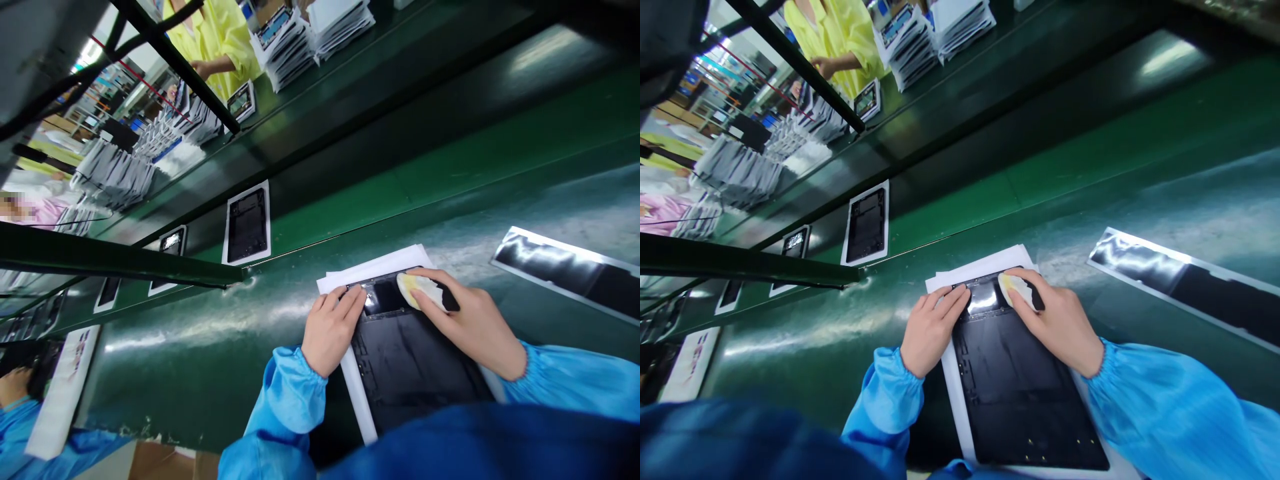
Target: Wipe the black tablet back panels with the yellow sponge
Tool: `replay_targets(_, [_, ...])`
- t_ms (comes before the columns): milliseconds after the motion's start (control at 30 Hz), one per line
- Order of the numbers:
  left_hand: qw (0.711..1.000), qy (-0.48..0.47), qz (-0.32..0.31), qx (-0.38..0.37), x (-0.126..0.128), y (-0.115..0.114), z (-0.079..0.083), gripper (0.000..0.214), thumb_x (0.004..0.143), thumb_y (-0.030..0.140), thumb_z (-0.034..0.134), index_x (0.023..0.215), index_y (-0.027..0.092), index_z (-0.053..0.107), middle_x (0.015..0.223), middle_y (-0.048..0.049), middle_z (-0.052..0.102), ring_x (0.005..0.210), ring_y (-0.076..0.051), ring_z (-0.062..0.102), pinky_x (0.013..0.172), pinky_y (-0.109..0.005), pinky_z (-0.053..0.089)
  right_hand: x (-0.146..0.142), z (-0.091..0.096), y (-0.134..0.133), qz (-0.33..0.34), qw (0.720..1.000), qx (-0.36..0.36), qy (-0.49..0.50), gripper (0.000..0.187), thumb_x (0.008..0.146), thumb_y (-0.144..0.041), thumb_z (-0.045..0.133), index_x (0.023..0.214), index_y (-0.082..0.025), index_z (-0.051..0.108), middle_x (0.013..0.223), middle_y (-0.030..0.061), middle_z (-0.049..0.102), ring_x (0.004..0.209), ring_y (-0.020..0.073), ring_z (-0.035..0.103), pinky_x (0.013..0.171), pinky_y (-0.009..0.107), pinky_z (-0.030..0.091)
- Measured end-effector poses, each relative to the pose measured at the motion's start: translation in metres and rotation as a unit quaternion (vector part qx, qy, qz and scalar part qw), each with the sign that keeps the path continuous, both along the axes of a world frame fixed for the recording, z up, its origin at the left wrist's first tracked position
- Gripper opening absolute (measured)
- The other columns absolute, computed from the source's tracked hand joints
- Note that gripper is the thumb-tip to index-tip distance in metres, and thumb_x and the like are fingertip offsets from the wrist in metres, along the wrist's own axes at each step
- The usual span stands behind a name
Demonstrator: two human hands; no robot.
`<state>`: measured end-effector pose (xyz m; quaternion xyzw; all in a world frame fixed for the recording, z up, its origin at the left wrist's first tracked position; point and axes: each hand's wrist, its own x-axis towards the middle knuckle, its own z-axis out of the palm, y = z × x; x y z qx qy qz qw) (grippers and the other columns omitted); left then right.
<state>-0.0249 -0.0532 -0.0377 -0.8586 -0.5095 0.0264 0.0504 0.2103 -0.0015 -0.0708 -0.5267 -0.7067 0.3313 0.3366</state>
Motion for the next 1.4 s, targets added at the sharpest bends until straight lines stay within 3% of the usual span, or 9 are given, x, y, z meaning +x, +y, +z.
replay_targets(167, [0.999, -0.032, -0.009, -0.028, 0.002, -0.004, 0.007, 0.045, 0.094, 0.006, 0.047, 0.129, 0.028, 0.064, 0.135, -0.0037, 0.066, 0.119, -0.024, 0.062, 0.091, -0.035, 0.056, -0.002, 0.001, 0.002, 0.009, 1.000, 0.016, -0.023, 0.038, 0.095, -0.050, 0.047, 0.113, -0.022, 0.065, 0.043, -0.0095, 0.050, 0.028, 0.0144, 0.041, 0.042, 0.028, 0.037])
replay_targets(400, [0.999, -0.025, 0.014, -0.045, 0.004, -0.004, 0.010, 0.053, 0.090, 0.003, 0.047, 0.133, 0.029, 0.063, 0.140, -0.0070, 0.062, 0.119, -0.026, 0.063, 0.091, -0.038, 0.059, -0.045, 0.002, 0.000, 0.086, 0.990, 0.064, -0.088, 0.031, 0.098, -0.038, 0.042, 0.117, -0.029, 0.065, 0.066, -0.0027, 0.072, 0.052, 0.0168, 0.064, 0.051, 0.026, 0.040])
replay_targets(633, [0.999, -0.027, 0.003, -0.047, 0.003, -0.003, 0.010, 0.057, 0.086, -0.002, 0.046, 0.130, 0.028, 0.066, 0.140, -0.0071, 0.062, 0.120, -0.027, 0.063, 0.090, -0.037, 0.060, -0.004, 0.000, 0.008, 0.011, 0.986, 0.094, -0.137, 0.039, 0.100, -0.047, 0.038, 0.113, -0.024, 0.066, 0.052, -0.0023, 0.063, 0.041, 0.0189, 0.057, 0.046, 0.029, 0.035])
replay_targets(800, [0.999, -0.029, -0.001, -0.040, 0.003, -0.003, 0.008, 0.056, 0.086, -0.002, 0.043, 0.128, 0.027, 0.066, 0.140, -0.0071, 0.062, 0.120, -0.026, 0.063, 0.091, -0.039, 0.060, -0.013, -0.001, -0.004, 0.046, 0.982, 0.113, -0.141, 0.032, 0.102, -0.039, 0.039, 0.117, -0.027, 0.065, 0.073, 0.0000, 0.075, 0.059, 0.0192, 0.070, 0.053, 0.028, 0.042])
replay_targets(900, [0.999, -0.031, 0.000, -0.043, 0.003, -0.002, 0.008, 0.056, 0.086, -0.003, 0.045, 0.128, 0.027, 0.066, 0.139, -0.0070, 0.062, 0.120, -0.026, 0.063, 0.091, -0.039, 0.061, -0.011, 0.001, -0.004, 0.038, 0.982, 0.113, -0.146, 0.033, 0.102, -0.041, 0.038, 0.116, -0.027, 0.065, 0.073, 0.0007, 0.075, 0.058, 0.0201, 0.069, 0.052, 0.029, 0.042])
replay_targets(1000, [0.998, -0.044, 0.003, -0.041, 0.005, -0.002, 0.008, 0.054, 0.085, -0.003, 0.045, 0.125, 0.026, 0.067, 0.138, -0.0083, 0.064, 0.119, -0.027, 0.063, 0.091, -0.039, 0.060, -0.003, 0.002, 0.000, 0.008, 0.985, 0.093, -0.148, 0.037, 0.102, -0.044, 0.038, 0.115, -0.023, 0.065, 0.066, 0.0016, 0.073, 0.052, 0.0210, 0.066, 0.049, 0.029, 0.039])
replay_targets(1100, [0.998, -0.051, 0.007, -0.028, 0.003, -0.002, 0.005, 0.052, 0.086, -0.003, 0.045, 0.123, 0.026, 0.068, 0.136, -0.0081, 0.064, 0.118, -0.026, 0.063, 0.091, -0.039, 0.060, -0.004, 0.000, -0.001, 0.023, 0.989, 0.071, -0.130, 0.033, 0.101, -0.042, 0.041, 0.117, -0.025, 0.064, 0.076, 0.0024, 0.076, 0.061, 0.0209, 0.070, 0.054, 0.028, 0.043])
replay_targets(1267, [0.997, -0.058, -0.033, 0.048, -0.002, 0.001, -0.003, 0.049, 0.084, -0.002, 0.048, 0.120, 0.024, 0.068, 0.128, -0.0064, 0.069, 0.110, -0.022, 0.065, 0.084, -0.034, 0.061, 0.000, 0.000, -0.005, 0.019, 0.993, 0.053, -0.106, 0.036, 0.101, -0.047, 0.037, 0.116, -0.030, 0.064, 0.079, 0.0010, 0.077, 0.062, 0.0220, 0.071, 0.055, 0.030, 0.048])
replay_targets(1400, [0.994, -0.051, -0.022, 0.091, 0.022, 0.007, -0.007, 0.046, 0.086, 0.003, 0.054, 0.122, 0.027, 0.068, 0.117, -0.0067, 0.070, 0.106, -0.023, 0.065, 0.083, -0.035, 0.059, 0.021, 0.000, -0.005, -0.058, 0.997, -0.053, 0.012, 0.042, 0.094, -0.060, 0.045, 0.118, -0.031, 0.064, 0.088, 0.0008, 0.077, 0.044, 0.0164, 0.060, 0.053, 0.032, 0.051])
